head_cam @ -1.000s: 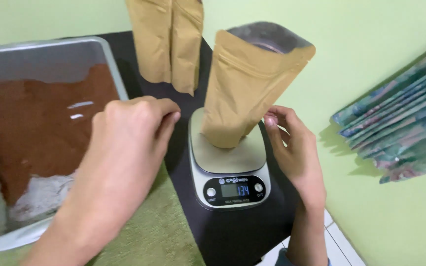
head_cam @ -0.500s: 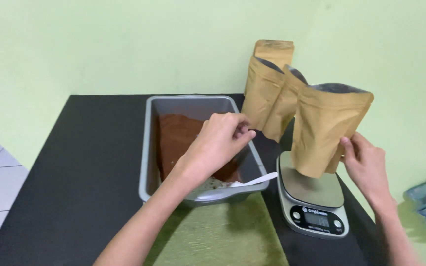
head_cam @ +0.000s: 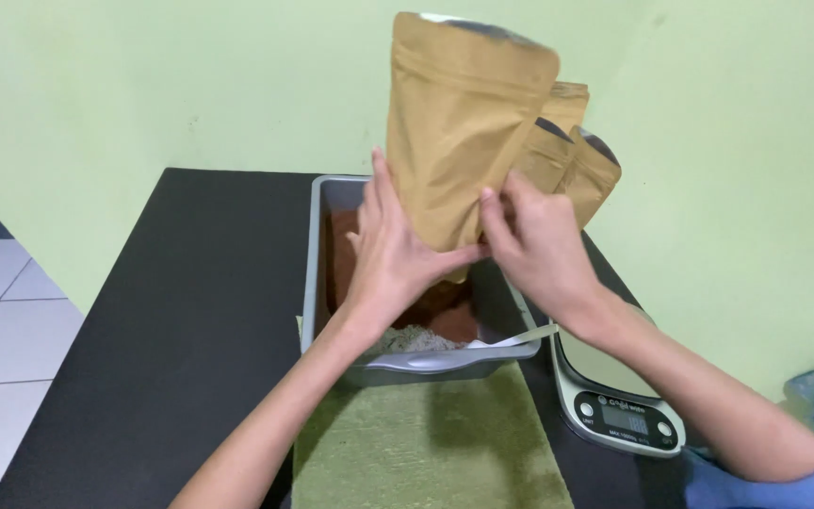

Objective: Packaging coffee powder into paper bags using a spoon and weighing them on a digital scale.

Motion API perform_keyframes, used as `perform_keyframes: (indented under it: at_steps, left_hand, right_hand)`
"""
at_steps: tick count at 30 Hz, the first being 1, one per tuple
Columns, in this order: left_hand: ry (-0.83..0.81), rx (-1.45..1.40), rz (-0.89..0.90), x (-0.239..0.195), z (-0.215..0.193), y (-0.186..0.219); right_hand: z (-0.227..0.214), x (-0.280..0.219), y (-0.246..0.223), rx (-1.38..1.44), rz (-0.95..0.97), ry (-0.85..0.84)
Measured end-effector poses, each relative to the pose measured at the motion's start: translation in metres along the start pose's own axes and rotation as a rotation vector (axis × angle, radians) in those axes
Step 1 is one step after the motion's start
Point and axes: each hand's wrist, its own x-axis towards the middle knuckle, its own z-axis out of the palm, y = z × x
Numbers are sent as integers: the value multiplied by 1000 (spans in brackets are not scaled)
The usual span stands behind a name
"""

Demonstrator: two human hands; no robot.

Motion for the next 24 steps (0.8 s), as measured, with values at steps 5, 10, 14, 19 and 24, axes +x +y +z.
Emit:
perform_keyframes:
  at_steps: [5, 10, 14, 19, 24]
  left_hand:
    - [95, -148, 153, 9, -1, -11]
    - [61, -175, 39, 21, -12, -29]
    - [31, -227, 92, 21, -28, -29]
    - [-86, -263, 144, 13, -29, -44]
    - [-224, -183, 281, 14, -24, -66]
  right_hand:
    - [14, 0, 2, 37, -85, -37]
    - [-15, -6, 11, -144, 44, -784]
    - [-2, -32, 33, -549, -36, -1158]
    - [15, -33, 51, -542, 45, -1254]
    - [-15, -16, 43, -766, 32, -815]
